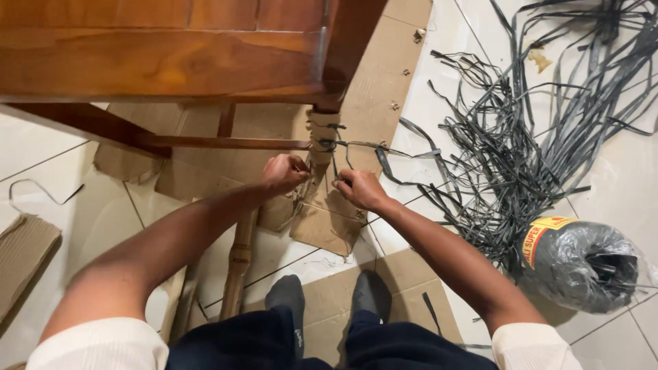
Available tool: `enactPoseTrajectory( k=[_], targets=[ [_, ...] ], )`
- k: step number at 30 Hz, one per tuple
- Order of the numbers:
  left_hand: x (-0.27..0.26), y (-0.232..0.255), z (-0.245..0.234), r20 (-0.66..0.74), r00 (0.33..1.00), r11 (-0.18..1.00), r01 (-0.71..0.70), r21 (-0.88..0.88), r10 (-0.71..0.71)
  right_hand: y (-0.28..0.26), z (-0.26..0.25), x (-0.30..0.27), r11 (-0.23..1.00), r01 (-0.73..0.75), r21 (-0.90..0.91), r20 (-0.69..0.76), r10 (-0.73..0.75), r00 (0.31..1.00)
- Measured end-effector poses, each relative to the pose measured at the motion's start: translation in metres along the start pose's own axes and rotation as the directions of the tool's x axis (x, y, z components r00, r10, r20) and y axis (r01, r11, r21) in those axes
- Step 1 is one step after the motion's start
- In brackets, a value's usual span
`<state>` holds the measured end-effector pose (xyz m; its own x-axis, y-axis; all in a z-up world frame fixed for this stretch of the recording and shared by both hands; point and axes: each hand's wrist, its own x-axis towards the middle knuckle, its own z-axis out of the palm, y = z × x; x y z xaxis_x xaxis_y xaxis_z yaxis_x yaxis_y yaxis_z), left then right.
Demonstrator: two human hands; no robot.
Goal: The person wraps cardboard padding around chair legs and secures it by tying plastic straps.
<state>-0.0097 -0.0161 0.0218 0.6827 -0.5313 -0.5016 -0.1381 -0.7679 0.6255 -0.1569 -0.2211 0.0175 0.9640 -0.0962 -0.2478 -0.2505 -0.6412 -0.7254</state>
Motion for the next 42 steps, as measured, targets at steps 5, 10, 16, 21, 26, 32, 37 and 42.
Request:
enactPoseTrajectory(
  k=[5,10,16,21,26,32,37,42],
  targets=[
    [0.021,-0.035,0.049,0.056,0.995,0.995,-0.090,0.053,0.087,0.005,-0.005,-0.005,0.997,0.060,0.047,-0.036,-0.059,0.998],
    [0.026,-0.027,0.086,0.138,0.988,0.979,0.087,-0.183,-0.062,0.019,-0.001,-0.009,0.997,0.057,0.050,-0.080,-0.053,0.995],
    [0.030,-0.032,0.105,0.020,0.995,0.913,-0.085,-0.398,0.102,0.016,0.010,0.000,0.997,-0.028,-0.078,0.007,0.029,1.000],
    [0.007,-0.008,0.089,-0.091,0.985,0.930,-0.168,-0.327,0.146,-0.002,0.013,0.001,1.000,0.000,-0.002,0.045,0.000,0.999],
    [0.012,-0.012,0.091,-0.072,0.990,0.927,-0.139,-0.347,0.122,0.000,0.014,0.002,0.998,-0.038,0.041,0.100,0.034,0.994],
    [0.013,-0.008,0.087,-0.059,0.987,0.893,-0.158,-0.422,0.147,0.009,0.018,0.003,0.990,-0.083,0.114,0.166,0.064,0.984],
    [0.013,-0.006,0.081,-0.046,0.982,0.868,-0.181,-0.462,0.181,0.005,0.018,0.001,0.989,-0.081,0.127,0.173,0.059,0.983],
    [0.009,-0.001,0.074,-0.058,0.997,0.940,-0.061,-0.335,0.044,0.000,0.013,-0.001,0.981,-0.144,0.128,0.199,0.117,0.973]
  ],
)
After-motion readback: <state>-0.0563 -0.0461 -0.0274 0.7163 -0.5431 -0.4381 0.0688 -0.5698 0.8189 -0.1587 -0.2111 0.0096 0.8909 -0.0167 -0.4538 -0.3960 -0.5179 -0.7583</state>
